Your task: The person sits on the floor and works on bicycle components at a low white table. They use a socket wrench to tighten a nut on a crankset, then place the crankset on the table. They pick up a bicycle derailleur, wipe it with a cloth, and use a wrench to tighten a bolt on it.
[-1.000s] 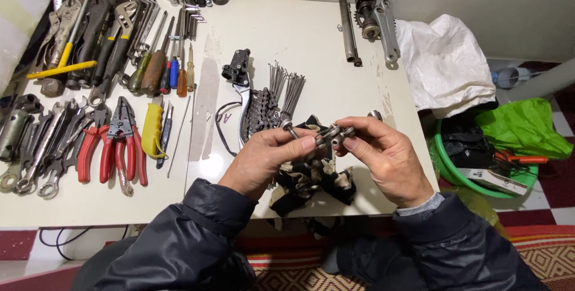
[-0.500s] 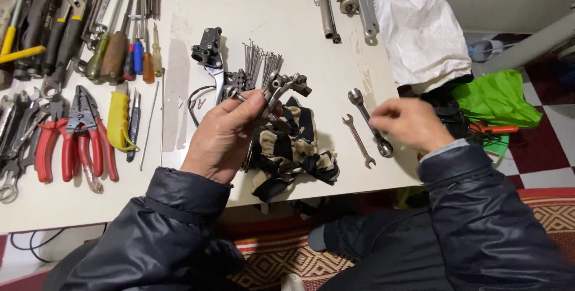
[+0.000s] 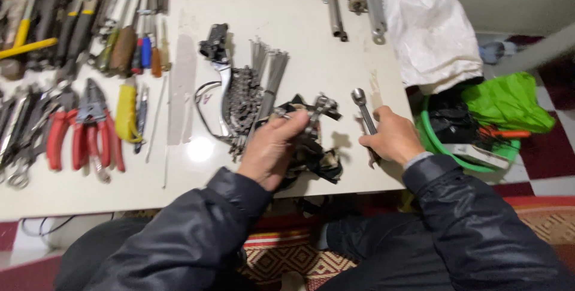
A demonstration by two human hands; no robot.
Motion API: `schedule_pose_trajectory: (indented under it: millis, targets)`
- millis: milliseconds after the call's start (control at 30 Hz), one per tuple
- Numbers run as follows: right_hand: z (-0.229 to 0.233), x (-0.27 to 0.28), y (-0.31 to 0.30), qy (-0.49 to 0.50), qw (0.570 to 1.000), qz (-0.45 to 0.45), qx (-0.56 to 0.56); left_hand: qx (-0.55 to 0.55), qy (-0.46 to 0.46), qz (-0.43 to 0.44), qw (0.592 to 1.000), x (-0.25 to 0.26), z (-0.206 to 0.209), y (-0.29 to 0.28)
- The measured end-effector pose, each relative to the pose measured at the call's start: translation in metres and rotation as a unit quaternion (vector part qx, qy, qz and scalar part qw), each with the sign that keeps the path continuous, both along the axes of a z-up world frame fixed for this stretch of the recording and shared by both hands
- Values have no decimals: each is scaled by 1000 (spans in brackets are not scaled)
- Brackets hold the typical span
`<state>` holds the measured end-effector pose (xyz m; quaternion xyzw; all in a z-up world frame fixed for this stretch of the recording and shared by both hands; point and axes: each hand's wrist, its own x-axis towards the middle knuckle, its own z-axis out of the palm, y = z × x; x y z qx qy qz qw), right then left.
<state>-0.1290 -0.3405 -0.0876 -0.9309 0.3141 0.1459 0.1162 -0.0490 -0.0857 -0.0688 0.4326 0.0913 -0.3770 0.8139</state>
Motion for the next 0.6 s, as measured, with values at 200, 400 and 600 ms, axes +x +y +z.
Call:
schedule_pose_trajectory:
  millis: [200, 400, 600]
  targets:
    - [-15, 21, 6, 35, 999, -8, -1, -5, 5, -6, 1000, -6, -26, -32]
    - [3, 22, 35, 37, 996, -80, 0, 37, -20, -27, 999, -10, -63, -70]
    - [-4, 16, 59, -125, 956, -197, 179, 63, -15, -22, 998, -21, -52, -56]
